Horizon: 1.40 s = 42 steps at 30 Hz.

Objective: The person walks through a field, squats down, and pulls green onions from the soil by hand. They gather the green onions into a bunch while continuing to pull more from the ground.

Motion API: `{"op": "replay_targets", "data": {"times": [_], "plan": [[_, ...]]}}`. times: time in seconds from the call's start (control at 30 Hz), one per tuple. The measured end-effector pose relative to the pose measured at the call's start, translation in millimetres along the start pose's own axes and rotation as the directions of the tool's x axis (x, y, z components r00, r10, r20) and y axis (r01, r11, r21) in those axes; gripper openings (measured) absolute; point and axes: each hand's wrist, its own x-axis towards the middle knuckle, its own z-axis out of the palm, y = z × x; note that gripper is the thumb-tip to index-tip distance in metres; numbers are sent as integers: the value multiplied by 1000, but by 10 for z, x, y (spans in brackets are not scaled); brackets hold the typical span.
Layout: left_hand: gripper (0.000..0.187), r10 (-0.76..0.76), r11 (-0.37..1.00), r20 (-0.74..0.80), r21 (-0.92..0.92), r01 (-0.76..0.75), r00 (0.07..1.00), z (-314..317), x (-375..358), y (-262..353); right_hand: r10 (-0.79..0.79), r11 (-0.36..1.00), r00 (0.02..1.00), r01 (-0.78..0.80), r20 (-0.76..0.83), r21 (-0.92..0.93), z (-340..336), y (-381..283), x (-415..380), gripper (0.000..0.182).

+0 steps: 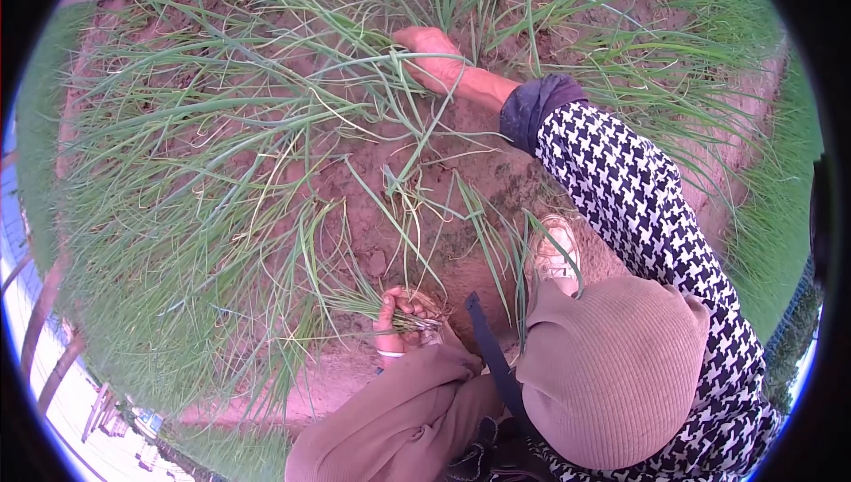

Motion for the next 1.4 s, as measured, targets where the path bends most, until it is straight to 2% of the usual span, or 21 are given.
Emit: {"op": "replay_targets", "data": {"times": [0.1, 0.13, 0.2, 0.3, 0.4, 0.43, 0.57, 0.6, 0.67, 0.8, 0.83, 0.87, 0.9, 0.93, 1.0, 1.03, 1.1, 1.13, 1.17, 1.27, 1.4], "plan": [[23, 0, 1000, -5, 3, 0, 1000, -28, 1, 8, 226, 904, 974, -204, -13, 375, -161, -40, -129, 21], [23, 2, 1000, -7, 3, -2, 1000, -36, 1, 4, 335, 728, 927, -368, 168, 579, -373, -242, -130, 21], [23, 0, 1000, -8, 9, 0, 1000, -42, -3, 6, 187, 952, 978, -203, 92, 229, -368, -113, -77, 18], [23, 0, 1000, -12, 18, 0, 1000, -26, -8, 17, 43, 996, 911, -69, 410, 49, -394, -117, -64, 22], [23, -1, 1000, -14, 19, 1, 1000, -43, -18, 28, -175, 979, 843, 203, 509, 2, -144, -110, -112, 32], [23, 7, 1000, -15, 6, -6, 1000, -63, -16, 37, -177, 940, 824, 303, 538, -154, 25, -102, -98, 32], [23, 18, 1000, 0, -20, -18, 1000, -175, -30, 148, -293, 927, 871, 360, 394, -108, 195, -365, -131, 22], [23, 22, 999, 8, -23, -21, 1000, -214, -33, 184, -280, 932, 876, 346, 394, -108, 255, -370, -105, 22], [23, 33, 999, 32, -27, -33, 999, -321, -16, 241, -228, 947, 890, 297, 395, -122, 322, -379, -110, 21], [23, 40, 998, 49, -41, -38, 998, -429, -58, 324, 12, 992, 925, -58, 380, 110, 386, -396, -142, 17], [23, 32, 999, 37, -25, -31, 999, -437, -62, 330, 112, 923, 904, -249, 412, 295, 394, -282, -105, 18], [23, 25, 1000, 26, -10, -24, 999, -437, -58, 335, 274, 733, 833, -505, 481, 456, 197, -383, -74, 14], [24, 17, 1000, 14, 5, -17, 1000, -437, -53, 337, 279, 698, 880, -460, 383, 549, 55, -392, -28, 13], [23, 22, 1000, 36, -11, -21, 999, -432, -49, 329, 174, 736, 935, -333, 310, 589, -102, -386, 19, 15], [23, 35, 999, 79, -38, -32, 996, -418, -38, 322, 188, 710, 918, -372, 349, 598, -282, -462, 75, 16], [23, 40, 998, 76, -46, -37, 996, -414, -41, 329, 184, 779, 907, -370, 379, 507, -286, -446, 121, 16], [23, 51, 997, 70, -63, -46, 996, -401, -51, 347, -9, 951, 916, -116, 400, 288, -172, -381, 149, 17], [23, 60, 997, 63, -53, -56, 996, -395, -53, 358, -102, 985, 899, 30, 427, 172, -120, -349, 156, 18], [23, 69, 997, 56, -44, -66, 996, -388, -54, 370, 36, 996, 855, -70, 517, 47, -98, -446, 143, 23], [22, 60, 998, 69, -39, -58, 996, -425, -41, 377, 92, 988, 790, 1, 606, -152, 5, -469, 90, 23], [22, 32, 997, 78, -66, -27, 996, -394, -58, 357, -45, 960, 792, 202, 609, -192, 95, -342, -14, 22]]}}
